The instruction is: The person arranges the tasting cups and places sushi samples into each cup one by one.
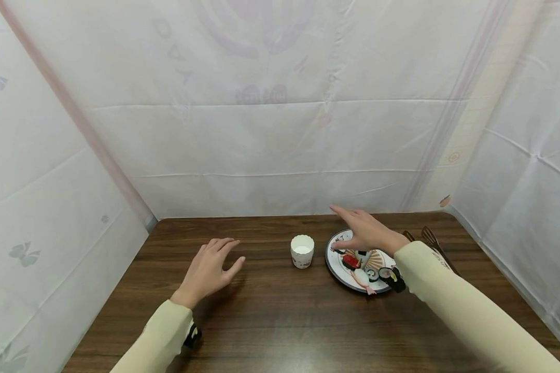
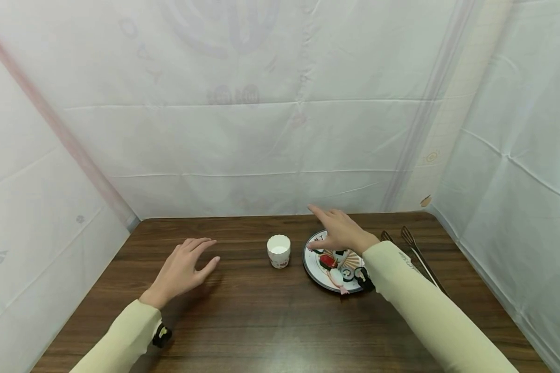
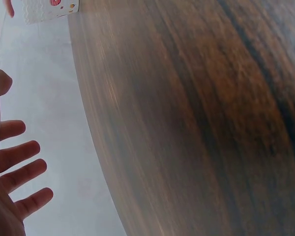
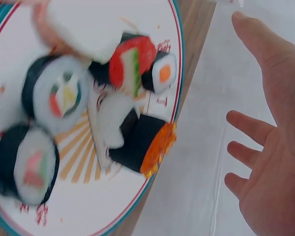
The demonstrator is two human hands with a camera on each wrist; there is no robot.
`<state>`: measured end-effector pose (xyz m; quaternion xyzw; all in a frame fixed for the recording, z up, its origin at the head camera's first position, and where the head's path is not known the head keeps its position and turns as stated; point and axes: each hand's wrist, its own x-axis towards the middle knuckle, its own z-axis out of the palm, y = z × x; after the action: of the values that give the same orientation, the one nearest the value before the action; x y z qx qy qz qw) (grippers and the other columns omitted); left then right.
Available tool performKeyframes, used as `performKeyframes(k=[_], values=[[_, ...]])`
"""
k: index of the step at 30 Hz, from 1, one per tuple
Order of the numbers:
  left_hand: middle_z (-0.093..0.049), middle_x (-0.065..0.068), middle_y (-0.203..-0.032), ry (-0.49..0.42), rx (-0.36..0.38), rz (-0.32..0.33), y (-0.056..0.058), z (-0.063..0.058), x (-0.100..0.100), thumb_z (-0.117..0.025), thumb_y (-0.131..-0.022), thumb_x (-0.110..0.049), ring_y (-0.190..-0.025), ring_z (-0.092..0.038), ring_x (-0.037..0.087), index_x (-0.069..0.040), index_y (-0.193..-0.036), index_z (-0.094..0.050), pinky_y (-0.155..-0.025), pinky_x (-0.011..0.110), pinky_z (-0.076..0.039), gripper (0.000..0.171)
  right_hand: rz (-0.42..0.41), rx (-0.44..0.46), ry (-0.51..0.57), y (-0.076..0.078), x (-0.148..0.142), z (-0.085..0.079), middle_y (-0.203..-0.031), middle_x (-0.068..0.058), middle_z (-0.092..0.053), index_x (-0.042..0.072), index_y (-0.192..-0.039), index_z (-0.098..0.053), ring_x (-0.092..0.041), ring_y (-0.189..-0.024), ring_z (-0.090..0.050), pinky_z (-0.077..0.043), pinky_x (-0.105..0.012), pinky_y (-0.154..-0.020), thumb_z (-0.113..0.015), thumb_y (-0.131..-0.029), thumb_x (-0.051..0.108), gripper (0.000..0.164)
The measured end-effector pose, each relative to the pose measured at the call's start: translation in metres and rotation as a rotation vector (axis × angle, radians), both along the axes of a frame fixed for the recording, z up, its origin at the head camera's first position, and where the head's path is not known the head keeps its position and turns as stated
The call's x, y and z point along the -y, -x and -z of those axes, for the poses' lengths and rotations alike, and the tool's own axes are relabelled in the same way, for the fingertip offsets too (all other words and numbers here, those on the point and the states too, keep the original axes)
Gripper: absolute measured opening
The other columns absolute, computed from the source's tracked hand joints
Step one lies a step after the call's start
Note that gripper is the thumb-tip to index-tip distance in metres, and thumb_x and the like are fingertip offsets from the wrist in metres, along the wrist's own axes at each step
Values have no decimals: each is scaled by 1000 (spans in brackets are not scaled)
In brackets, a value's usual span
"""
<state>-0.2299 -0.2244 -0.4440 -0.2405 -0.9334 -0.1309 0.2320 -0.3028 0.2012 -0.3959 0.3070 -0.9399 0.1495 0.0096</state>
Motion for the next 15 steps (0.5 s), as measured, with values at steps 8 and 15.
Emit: performKeyframes(k=[8, 15], values=[[-70, 14, -122, 17, -31, 30, 1, 2, -5, -71, -97, -34, -109, -64, 34, -4, -123, -72, -89, 56, -52, 39, -42, 102, 18, 4, 29, 9, -151, -20, -50, 12, -165, -20, -43, -139, -45, -38, -62, -111, -78, -88, 54, 105], [-71, 14, -119, 15, -52, 48, 1, 4, -10, -72, -96, -32, -107, -65, 33, -4, -118, -74, -88, 54, -53, 35, -65, 149, 30, 0, 52, 15, -146, -19, -55, 9, -162, -26, -44, -138, -45, -39, -61, -109, -80, -86, 53, 104]])
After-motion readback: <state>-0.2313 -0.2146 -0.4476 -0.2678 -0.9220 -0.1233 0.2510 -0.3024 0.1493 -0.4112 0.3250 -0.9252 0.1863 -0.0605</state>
